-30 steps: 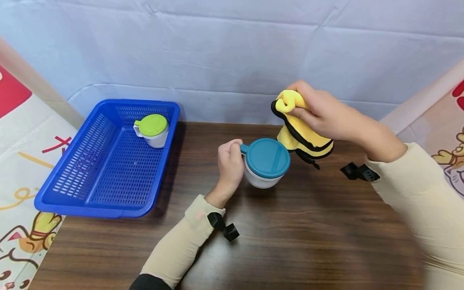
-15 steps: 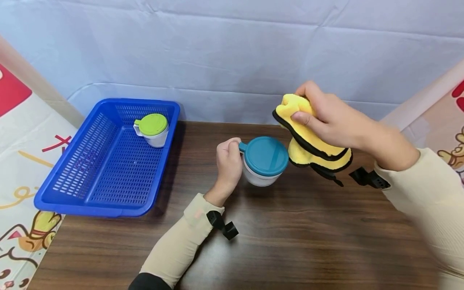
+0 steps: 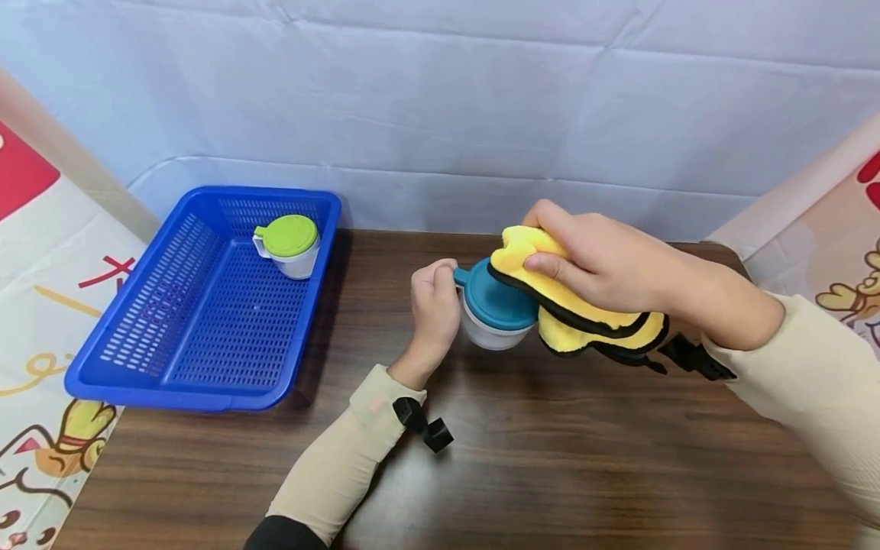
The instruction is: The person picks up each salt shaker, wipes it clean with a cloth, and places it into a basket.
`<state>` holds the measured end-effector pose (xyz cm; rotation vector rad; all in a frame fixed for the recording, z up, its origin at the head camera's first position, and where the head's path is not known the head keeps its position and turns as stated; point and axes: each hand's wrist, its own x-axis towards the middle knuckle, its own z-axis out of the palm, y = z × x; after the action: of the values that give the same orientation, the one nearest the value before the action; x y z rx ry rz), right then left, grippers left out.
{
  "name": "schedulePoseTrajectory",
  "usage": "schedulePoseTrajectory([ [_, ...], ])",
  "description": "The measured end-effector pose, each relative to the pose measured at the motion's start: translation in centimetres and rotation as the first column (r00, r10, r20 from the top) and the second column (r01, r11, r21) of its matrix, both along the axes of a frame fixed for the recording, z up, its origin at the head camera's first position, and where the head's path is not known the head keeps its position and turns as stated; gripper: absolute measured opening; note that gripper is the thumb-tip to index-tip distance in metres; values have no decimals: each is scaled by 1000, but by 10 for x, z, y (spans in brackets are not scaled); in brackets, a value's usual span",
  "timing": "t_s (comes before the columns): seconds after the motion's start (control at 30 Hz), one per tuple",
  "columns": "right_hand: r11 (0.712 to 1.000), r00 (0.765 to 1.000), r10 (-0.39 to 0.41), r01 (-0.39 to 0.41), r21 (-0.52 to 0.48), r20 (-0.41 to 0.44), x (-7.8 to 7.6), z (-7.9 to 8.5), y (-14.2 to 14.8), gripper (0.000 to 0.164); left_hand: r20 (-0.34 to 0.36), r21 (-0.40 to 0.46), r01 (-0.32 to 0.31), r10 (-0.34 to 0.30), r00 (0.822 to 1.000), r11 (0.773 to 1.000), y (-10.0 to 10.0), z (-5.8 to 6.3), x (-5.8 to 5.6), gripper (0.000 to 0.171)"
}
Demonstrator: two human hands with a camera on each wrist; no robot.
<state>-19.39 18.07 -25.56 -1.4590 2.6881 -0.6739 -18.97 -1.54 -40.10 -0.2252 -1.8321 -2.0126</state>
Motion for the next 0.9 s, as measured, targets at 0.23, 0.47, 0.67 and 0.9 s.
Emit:
schedulePoseTrajectory([
  [0.23, 998, 998, 62, -61, 23, -29, 16, -5, -19, 22, -2, 17, 2, -1, 1000, 1000, 2, 1, 0, 36],
  [0.47, 996, 996, 72, -69, 60, -45, 26, -14, -32, 20, -7, 74, 47, -47, 999, 996, 2, -1, -1, 39],
  [0.67, 997, 992, 71, -66, 45, -107, 24, -19, -34, 17, 6, 84, 78, -78, 997, 993, 1, -3, 1, 41],
  [0.9, 998, 994, 18, -12, 60, -104, 24, -27, -32, 21, 5, 64, 101, -101, 995, 993, 3, -5, 3, 39],
])
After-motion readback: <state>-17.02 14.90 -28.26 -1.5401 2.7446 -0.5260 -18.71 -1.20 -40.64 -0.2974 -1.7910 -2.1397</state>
